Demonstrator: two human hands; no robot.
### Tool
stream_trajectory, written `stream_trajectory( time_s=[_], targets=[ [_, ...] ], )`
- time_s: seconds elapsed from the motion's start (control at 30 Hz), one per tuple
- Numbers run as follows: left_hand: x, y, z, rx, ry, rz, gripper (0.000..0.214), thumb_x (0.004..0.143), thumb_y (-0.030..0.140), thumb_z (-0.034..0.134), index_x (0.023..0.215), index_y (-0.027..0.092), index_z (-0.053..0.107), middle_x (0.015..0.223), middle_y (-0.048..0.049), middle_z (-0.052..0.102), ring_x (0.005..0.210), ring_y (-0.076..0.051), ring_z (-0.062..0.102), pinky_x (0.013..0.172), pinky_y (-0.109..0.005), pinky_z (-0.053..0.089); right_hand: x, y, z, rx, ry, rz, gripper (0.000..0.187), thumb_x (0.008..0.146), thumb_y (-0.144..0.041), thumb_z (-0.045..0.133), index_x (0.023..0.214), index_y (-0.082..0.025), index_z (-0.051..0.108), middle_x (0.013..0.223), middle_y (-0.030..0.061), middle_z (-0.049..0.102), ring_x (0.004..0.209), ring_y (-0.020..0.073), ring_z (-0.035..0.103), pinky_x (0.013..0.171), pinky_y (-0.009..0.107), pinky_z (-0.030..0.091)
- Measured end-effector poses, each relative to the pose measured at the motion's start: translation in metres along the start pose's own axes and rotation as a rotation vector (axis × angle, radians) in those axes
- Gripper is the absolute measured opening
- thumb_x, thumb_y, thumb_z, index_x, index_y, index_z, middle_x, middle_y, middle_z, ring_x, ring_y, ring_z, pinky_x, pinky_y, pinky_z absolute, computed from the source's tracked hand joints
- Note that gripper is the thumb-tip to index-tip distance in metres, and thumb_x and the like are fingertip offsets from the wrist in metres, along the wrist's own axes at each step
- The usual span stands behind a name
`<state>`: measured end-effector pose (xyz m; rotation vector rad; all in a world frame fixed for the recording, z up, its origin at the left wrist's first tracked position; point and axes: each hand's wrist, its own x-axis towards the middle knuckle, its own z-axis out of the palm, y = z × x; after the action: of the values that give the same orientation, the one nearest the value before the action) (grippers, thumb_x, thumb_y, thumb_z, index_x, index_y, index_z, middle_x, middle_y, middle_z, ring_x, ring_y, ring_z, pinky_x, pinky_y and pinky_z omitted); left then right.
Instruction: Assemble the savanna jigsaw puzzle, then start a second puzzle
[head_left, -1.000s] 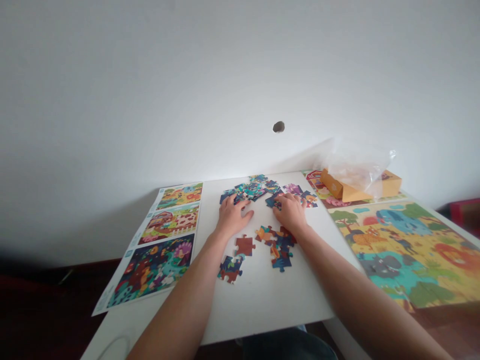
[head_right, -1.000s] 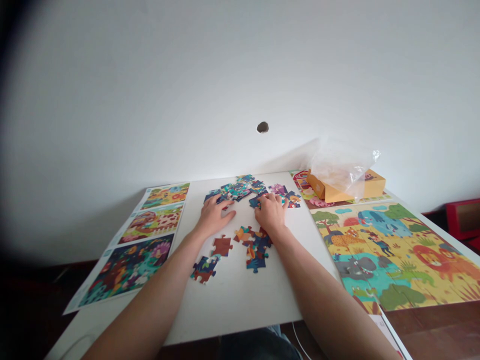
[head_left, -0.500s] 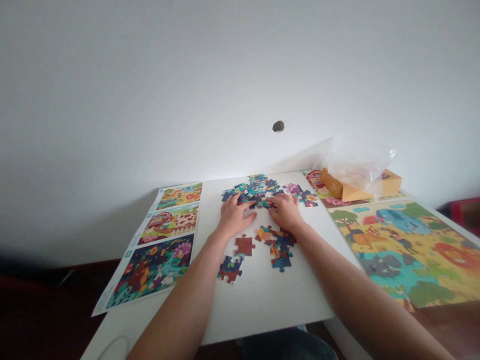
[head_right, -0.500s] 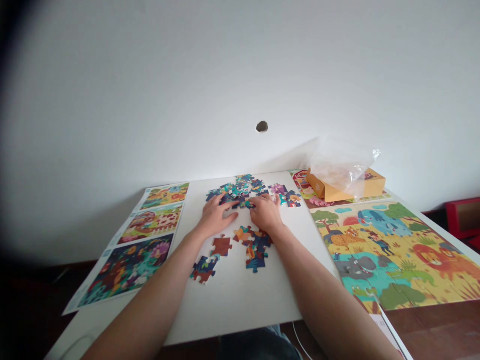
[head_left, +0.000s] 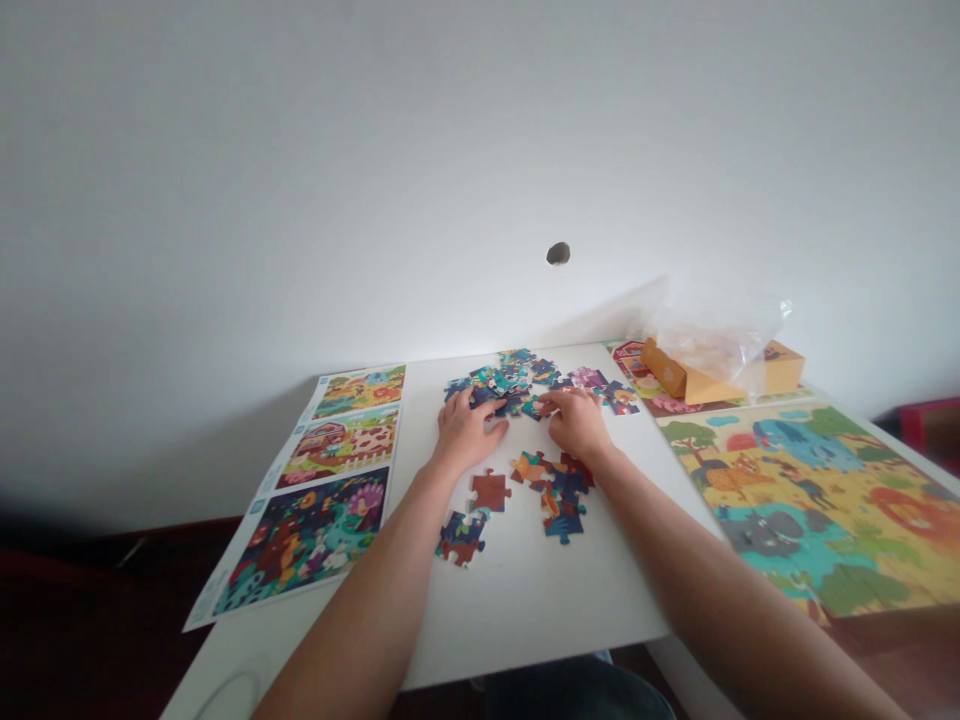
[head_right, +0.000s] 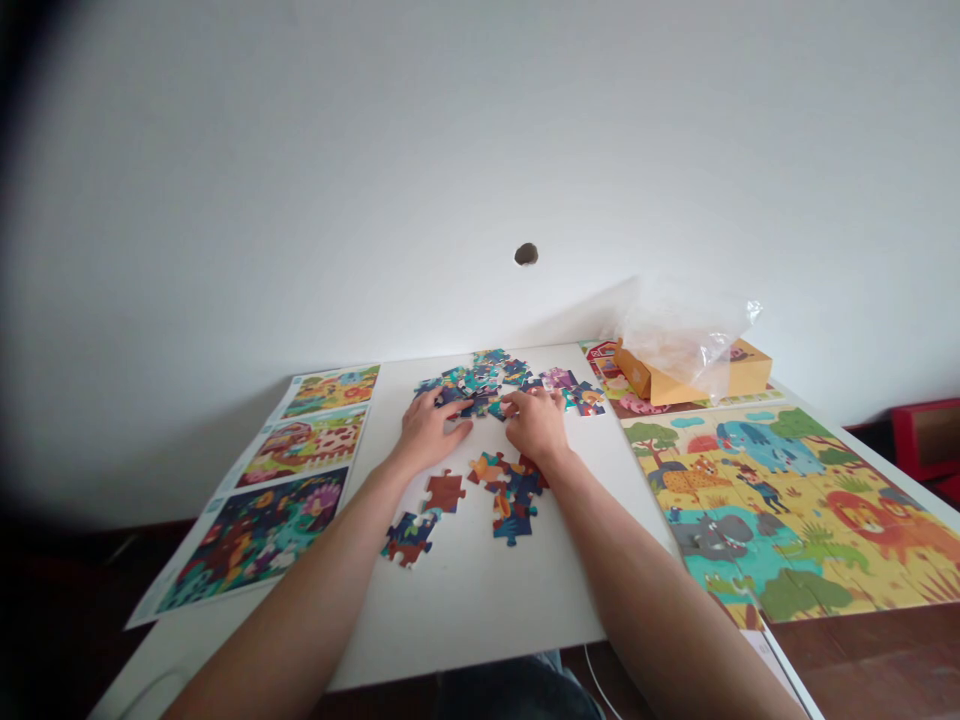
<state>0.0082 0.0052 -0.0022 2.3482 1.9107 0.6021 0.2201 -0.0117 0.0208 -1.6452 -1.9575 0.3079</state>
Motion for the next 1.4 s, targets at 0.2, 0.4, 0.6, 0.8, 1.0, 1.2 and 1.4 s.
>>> stream_trajectory(
  time_s=[0.2, 0.4, 0.6, 0.8, 1.0, 1.2, 1.4],
  targets=[
    [0.000, -0.005, 0.004, -0.022, -0.023, 0.051, 0.041, 0.087, 0.048, 0.061, 0.127, 0.038, 0.062, 0.150, -0.0081, 0.040, 0.139, -0.038, 0.034, 0.112, -0.062, 0.028, -0.012, -0.014, -0.007, 0.089, -0.292, -0.455, 0.039, 0.078, -0.021, 0.063, 0.115, -0.031, 0.073, 0.103, 0.0025, 0.070, 0.099, 0.0232, 0.056, 0.095, 0.039, 0.037],
    [-0.001, -0.002, 0.002, -0.080, 0.012, 0.060, 0.046, 0.084, 0.039, 0.064, 0.129, 0.034, 0.061, 0.150, -0.0095, 0.036, 0.142, -0.038, 0.029, 0.116, -0.059, 0.026, -0.020, -0.024, -0.002, 0.053, -0.407, -0.551, 0.036, 0.076, -0.035, 0.074, 0.112, -0.036, 0.074, 0.106, 0.0049, 0.061, 0.104, 0.0250, 0.052, 0.092, 0.042, 0.034],
    [-0.013, -0.013, -0.019, -0.337, 0.086, 0.105, 0.036, 0.077, 0.018, 0.058, 0.111, 0.024, 0.070, 0.148, -0.0070, 0.041, 0.141, -0.027, 0.036, 0.119, -0.046, 0.028, -0.019, -0.019, -0.010, 0.040, -0.346, -0.456, 0.044, 0.077, -0.036, 0.073, 0.120, -0.029, 0.070, 0.105, 0.0069, 0.062, 0.104, 0.0263, 0.053, 0.093, 0.042, 0.035],
    [-0.034, -0.018, -0.043, -0.256, -0.231, 0.331, 0.039, 0.067, 0.021, 0.068, 0.105, 0.027, 0.071, 0.159, -0.0032, 0.030, 0.148, -0.037, 0.020, 0.120, -0.056, 0.020, -0.014, -0.005, -0.023, 0.009, -0.267, -0.316, 0.033, 0.073, -0.014, 0.061, 0.102, -0.024, 0.073, 0.092, 0.0026, 0.067, 0.092, 0.0204, 0.061, 0.088, 0.034, 0.038],
    [-0.036, -0.020, -0.048, -0.162, -0.341, 0.352, 0.061, 0.067, 0.020, 0.072, 0.126, 0.034, 0.064, 0.163, -0.0030, 0.022, 0.150, -0.042, 0.011, 0.118, -0.061, 0.020, -0.012, 0.003, -0.025, -0.059, -0.339, -0.202, 0.025, 0.071, -0.021, 0.067, 0.095, -0.026, 0.074, 0.088, 0.0006, 0.071, 0.083, 0.0197, 0.063, 0.091, 0.036, 0.037],
    [-0.038, -0.011, -0.045, -0.174, -0.336, 0.374, 0.063, 0.070, 0.020, 0.073, 0.130, 0.036, 0.062, 0.162, -0.0034, 0.023, 0.151, -0.039, 0.010, 0.120, -0.059, 0.017, -0.010, 0.000, -0.015, -0.057, -0.304, -0.201, 0.018, 0.079, -0.028, 0.067, 0.095, -0.026, 0.073, 0.085, 0.0010, 0.071, 0.084, 0.0195, 0.064, 0.087, 0.033, 0.038],
    [-0.040, -0.003, -0.041, -0.174, -0.329, 0.371, 0.058, 0.072, 0.028, 0.076, 0.128, 0.034, 0.063, 0.160, -0.0065, 0.026, 0.151, -0.039, 0.011, 0.120, -0.060, 0.019, -0.009, -0.004, -0.010, -0.068, -0.280, -0.149, 0.019, 0.084, -0.037, 0.065, 0.097, -0.026, 0.072, 0.081, 0.0006, 0.072, 0.082, 0.0195, 0.065, 0.085, 0.033, 0.039]
  ],
)
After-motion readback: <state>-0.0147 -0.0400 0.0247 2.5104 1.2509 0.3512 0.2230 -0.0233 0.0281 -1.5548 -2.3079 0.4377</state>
